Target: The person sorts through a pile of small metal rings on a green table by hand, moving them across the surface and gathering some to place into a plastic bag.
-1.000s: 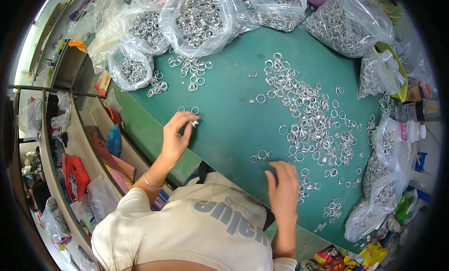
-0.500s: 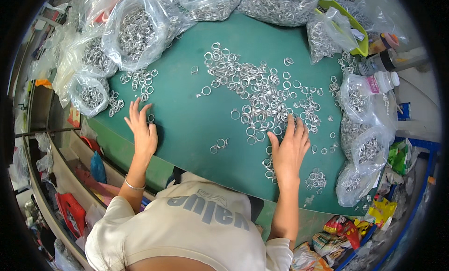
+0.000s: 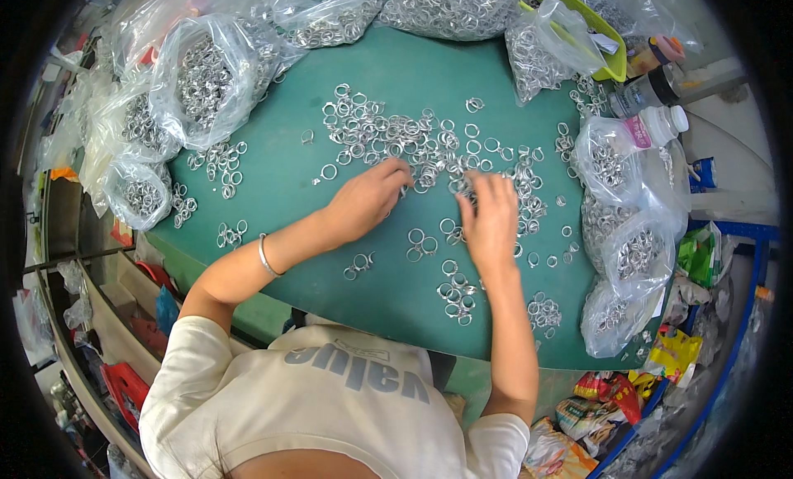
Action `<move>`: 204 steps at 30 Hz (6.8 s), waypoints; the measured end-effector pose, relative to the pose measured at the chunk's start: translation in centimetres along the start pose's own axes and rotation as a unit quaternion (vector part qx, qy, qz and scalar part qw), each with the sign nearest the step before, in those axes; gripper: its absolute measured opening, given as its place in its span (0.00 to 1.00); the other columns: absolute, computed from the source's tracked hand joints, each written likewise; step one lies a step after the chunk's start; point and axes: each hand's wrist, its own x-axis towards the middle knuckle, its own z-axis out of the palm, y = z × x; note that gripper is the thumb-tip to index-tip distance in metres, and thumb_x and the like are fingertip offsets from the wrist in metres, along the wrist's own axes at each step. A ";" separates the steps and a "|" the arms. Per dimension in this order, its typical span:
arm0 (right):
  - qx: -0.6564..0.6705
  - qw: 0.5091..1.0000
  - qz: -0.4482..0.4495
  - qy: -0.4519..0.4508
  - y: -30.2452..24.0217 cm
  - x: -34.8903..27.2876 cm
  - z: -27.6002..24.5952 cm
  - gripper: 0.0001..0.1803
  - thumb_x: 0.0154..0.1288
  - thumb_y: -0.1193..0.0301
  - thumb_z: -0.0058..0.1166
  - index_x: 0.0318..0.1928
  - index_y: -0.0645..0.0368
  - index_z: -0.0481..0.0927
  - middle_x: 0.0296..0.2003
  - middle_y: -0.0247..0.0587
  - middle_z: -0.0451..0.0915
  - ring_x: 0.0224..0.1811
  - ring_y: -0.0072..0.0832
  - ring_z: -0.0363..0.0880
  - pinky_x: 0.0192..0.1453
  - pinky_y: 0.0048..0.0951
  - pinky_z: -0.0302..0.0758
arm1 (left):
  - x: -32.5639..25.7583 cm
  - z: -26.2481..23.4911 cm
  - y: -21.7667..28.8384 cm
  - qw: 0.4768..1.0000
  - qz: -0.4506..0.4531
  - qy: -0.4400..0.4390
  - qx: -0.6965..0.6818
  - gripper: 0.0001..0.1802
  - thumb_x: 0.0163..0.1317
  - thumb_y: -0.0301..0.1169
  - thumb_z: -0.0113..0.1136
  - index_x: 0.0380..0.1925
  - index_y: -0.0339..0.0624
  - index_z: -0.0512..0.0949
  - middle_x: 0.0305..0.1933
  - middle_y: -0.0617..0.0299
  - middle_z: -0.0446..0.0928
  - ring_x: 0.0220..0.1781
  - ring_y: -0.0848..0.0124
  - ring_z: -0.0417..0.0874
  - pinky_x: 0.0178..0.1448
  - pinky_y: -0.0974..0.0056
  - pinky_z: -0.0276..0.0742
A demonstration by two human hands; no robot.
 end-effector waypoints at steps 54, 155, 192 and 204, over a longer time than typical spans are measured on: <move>-0.131 0.949 0.279 0.073 4.6 -10.1 -10.9 0.07 0.58 0.76 0.58 0.36 0.63 0.76 0.36 0.47 0.76 0.41 0.47 0.74 0.45 0.42 0.71 | 3.5 7.5 5.2 0.963 0.154 -0.114 0.190 0.26 0.55 0.36 0.65 0.53 0.44 0.72 0.61 0.57 0.66 0.64 0.56 0.64 0.61 0.47 0.60; 0.042 0.988 0.148 0.007 2.9 -8.2 -10.3 0.12 0.53 0.77 0.62 0.40 0.63 0.80 0.38 0.47 0.78 0.44 0.46 0.74 0.49 0.40 0.72 | 5.4 7.8 5.7 0.988 0.076 -0.035 0.133 0.12 0.51 0.27 0.67 0.36 0.40 0.79 0.38 0.59 0.75 0.43 0.62 0.74 0.46 0.59 0.63; -0.072 0.985 0.130 -0.088 -4.3 -3.2 -2.3 0.45 0.53 0.61 0.67 0.67 0.59 0.58 0.63 0.61 0.62 0.64 0.55 0.62 0.65 0.50 0.61 | -13.2 -6.9 3.6 0.962 -0.146 0.145 0.181 0.26 0.53 0.24 0.64 0.54 0.44 0.74 0.61 0.50 0.67 0.64 0.51 0.66 0.66 0.51 0.61; 0.303 0.933 0.195 -0.012 -1.9 4.6 4.3 0.17 0.54 0.84 0.57 0.47 0.62 0.76 0.37 0.40 0.76 0.36 0.28 0.77 0.36 0.27 0.74 | 0.7 -2.6 -1.7 0.985 -0.005 0.007 0.172 0.25 0.51 0.26 0.65 0.51 0.46 0.74 0.52 0.58 0.72 0.57 0.56 0.69 0.55 0.52 0.67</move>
